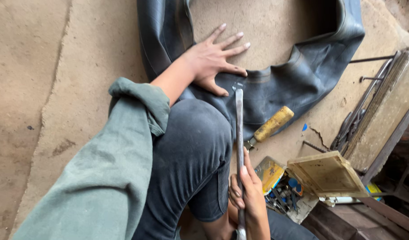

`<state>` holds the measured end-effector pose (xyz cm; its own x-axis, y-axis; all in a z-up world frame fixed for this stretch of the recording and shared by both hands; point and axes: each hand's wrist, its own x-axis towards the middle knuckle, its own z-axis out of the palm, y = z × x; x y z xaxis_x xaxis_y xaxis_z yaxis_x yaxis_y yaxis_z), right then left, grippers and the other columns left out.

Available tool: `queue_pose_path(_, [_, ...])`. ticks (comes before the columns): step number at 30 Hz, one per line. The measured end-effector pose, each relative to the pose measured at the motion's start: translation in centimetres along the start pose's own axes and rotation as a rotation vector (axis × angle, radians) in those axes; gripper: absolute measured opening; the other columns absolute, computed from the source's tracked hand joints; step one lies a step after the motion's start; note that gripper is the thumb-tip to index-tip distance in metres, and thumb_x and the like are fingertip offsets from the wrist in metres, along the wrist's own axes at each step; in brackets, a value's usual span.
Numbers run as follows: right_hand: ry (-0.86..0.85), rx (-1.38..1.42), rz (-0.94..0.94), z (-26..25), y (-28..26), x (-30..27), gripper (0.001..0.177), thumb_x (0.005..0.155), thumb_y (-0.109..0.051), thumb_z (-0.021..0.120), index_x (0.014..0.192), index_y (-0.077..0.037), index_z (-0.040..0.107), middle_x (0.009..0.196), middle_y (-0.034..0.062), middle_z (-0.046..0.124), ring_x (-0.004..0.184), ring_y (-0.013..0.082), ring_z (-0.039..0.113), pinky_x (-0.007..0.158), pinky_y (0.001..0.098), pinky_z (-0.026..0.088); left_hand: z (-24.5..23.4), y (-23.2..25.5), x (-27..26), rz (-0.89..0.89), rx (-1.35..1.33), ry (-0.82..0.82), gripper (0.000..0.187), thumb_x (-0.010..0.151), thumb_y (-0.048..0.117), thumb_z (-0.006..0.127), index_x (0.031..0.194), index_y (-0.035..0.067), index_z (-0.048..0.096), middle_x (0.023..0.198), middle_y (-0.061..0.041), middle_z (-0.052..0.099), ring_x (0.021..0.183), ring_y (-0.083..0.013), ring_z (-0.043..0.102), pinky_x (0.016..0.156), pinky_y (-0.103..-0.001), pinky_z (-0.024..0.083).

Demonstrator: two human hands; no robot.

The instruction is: The person selects a blue circular patch from a toolbox and applies it to a hole in a black rubber tire. They then use a wooden-handled roller tool to press the patch firmly onto the tire surface, followed by a metal rod to further secure the repair.

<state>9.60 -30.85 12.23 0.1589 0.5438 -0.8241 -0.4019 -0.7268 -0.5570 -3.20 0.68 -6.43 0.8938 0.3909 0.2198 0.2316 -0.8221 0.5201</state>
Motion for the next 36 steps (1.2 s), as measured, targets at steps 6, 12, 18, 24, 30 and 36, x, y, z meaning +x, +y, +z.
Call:
queue_pose_path(6, [0.155,-0.173,0.082,-1.0,0.6,1.2,0.066,0.1,-0.025,0.051,0.162,-0.03,0.03,0.054,-0.0008,0.04,0.037,0.007,0.033,0.033,0.0223,0.029,0.5,-0.1,0.0,0.006,-0.01,0.033,0.085,0.066,0.088,0.06,0.142,0.049,0.057,0.17,-0.009,0.026,0.157,-0.0343,0.011,0.121,-0.068,-0.003])
queue_pose_path(12, [0.158,-0.346,0.128,-3.5,-1.6,1.0,0.067,0.098,-0.024,0.054,0.161,-0.03,0.035,0.054,-0.0042,0.037,0.039,0.0064,0.031,0.035,0.0237,0.027,0.9,0.0,-0.2,0.01,-0.017,0.053,0.084,0.068,0.085,0.063,0.142,0.047,0.058,0.17,-0.01,0.027,0.158,-0.0351,0.012,0.122,-0.068,-0.002])
queue_pose_path(18, [0.181,-0.991,0.04,-3.5,-9.5,0.6,0.06,0.096,-0.023,0.063,0.154,-0.028,0.049,0.063,-0.0049,0.043,0.052,0.007,0.035,0.045,0.0262,0.031,0.1,-0.1,-0.3,-0.002,-0.013,0.036,0.084,0.064,0.085,0.064,0.141,0.049,0.058,0.169,-0.01,0.027,0.157,-0.034,0.011,0.121,-0.067,-0.003])
queue_pose_path(24, [0.303,-1.855,0.153,-0.8,-18.8,-2.6,0.06,0.101,-0.027,0.066,0.155,-0.044,0.045,0.071,0.0216,0.063,0.061,0.0326,0.06,0.061,0.042,0.052,0.2,0.0,-0.3,-0.007,-0.018,0.039,0.084,0.066,0.085,0.064,0.142,0.048,0.058,0.169,-0.01,0.027,0.157,-0.034,0.011,0.121,-0.067,-0.003])
queue_pose_path(30, [0.171,-2.287,-0.154,3.0,-21.6,-2.5,0.051,0.097,-0.029,0.059,0.148,-0.033,0.053,0.08,0.0133,0.069,0.073,0.0351,0.068,0.066,0.0488,0.054,0.5,0.2,-0.1,-0.012,-0.022,0.041,0.084,0.065,0.086,0.063,0.14,0.049,0.058,0.169,-0.009,0.027,0.157,-0.0332,0.01,0.122,-0.066,-0.003])
queue_pose_path(36, [0.214,-2.497,0.021,2.6,-23.4,-1.6,0.07,0.088,-0.022,0.067,0.155,-0.034,0.051,0.083,0.0077,0.07,0.075,0.0269,0.071,0.069,0.0405,0.058,0.5,0.0,-0.5,-0.001,-0.009,0.049,0.085,0.066,0.086,0.063,0.142,0.048,0.058,0.169,-0.01,0.028,0.158,-0.0339,0.01,0.121,-0.067,-0.003])
